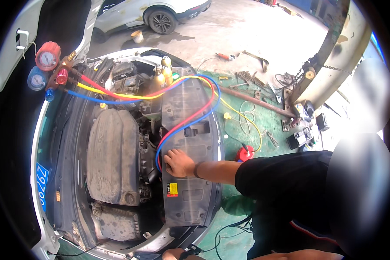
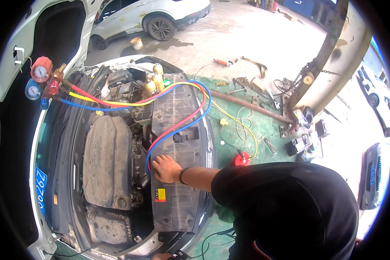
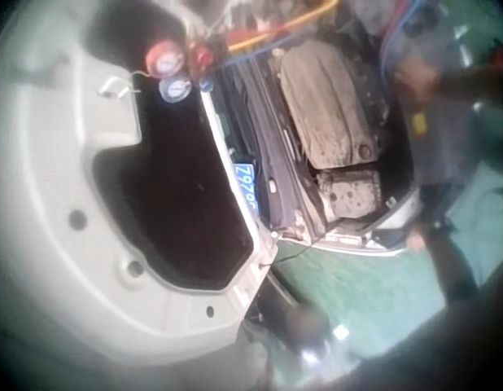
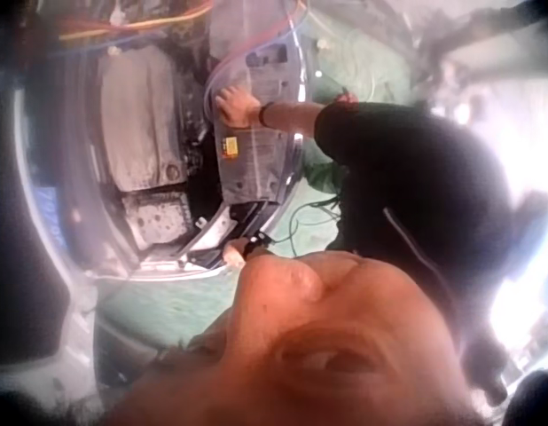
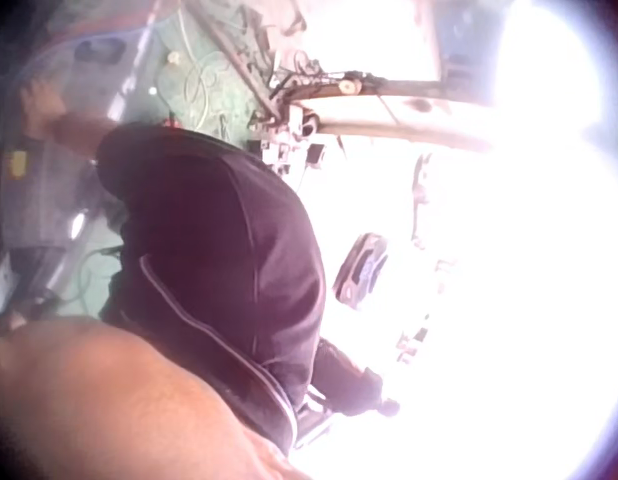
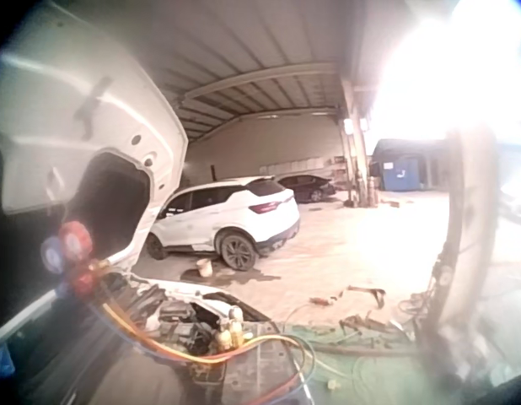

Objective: The person connects a yellow hose to a red pump on the ground and then moves to the open hood of a car. They handle a yellow hose connected to the pump and blue and red hoses connected to the car's engine bay.

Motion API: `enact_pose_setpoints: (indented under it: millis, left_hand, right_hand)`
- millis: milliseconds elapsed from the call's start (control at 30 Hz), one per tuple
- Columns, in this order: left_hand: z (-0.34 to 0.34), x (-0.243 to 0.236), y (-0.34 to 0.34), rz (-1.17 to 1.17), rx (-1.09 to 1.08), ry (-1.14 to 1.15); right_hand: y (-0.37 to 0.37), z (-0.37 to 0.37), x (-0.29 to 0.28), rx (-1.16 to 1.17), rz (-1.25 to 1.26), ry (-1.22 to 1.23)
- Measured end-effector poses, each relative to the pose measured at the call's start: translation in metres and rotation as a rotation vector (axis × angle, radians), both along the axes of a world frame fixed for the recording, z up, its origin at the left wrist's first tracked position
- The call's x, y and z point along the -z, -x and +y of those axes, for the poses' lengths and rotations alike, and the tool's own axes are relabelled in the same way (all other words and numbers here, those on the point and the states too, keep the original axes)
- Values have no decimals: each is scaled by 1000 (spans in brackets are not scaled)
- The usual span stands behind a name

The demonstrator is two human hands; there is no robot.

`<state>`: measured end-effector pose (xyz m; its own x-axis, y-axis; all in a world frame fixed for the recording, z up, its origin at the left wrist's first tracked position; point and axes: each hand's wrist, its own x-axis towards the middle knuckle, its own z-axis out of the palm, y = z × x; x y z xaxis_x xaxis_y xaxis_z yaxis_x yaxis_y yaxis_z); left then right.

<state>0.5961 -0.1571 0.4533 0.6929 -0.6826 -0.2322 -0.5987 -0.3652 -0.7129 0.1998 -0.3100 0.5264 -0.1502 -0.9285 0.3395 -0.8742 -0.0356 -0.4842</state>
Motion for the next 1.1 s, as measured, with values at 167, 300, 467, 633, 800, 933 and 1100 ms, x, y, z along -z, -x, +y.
enact_pose_setpoints:
  millis: [167,300,467,633,800,933,1100]
  left_hand:
    - [2,-1,-2,0,-12,13]
    - [6,-3,-7,-5,-20,19]
    - [16,-9,-12,-13,0,20]
    - [13,-27,-5,49,70,-199]
    - [8,-52,9,110,34,-27]
    - [11,-41,1,110,-52,-5]
    - [9,-16,-7,89,-131,25]
  right_hand:
    - [1,-1,0,-8,0,-2]
    - [-2,-1,0,-20,-16,-12]
    - [-5,0,0,-23,-5,66]
    - [-5,-1,-4,4,-2,79]
    - [-3,-9,7,8,11,53]
    - [-12,-10,3,3,46,64]
    - [-12,-13,9,-11,70,71]
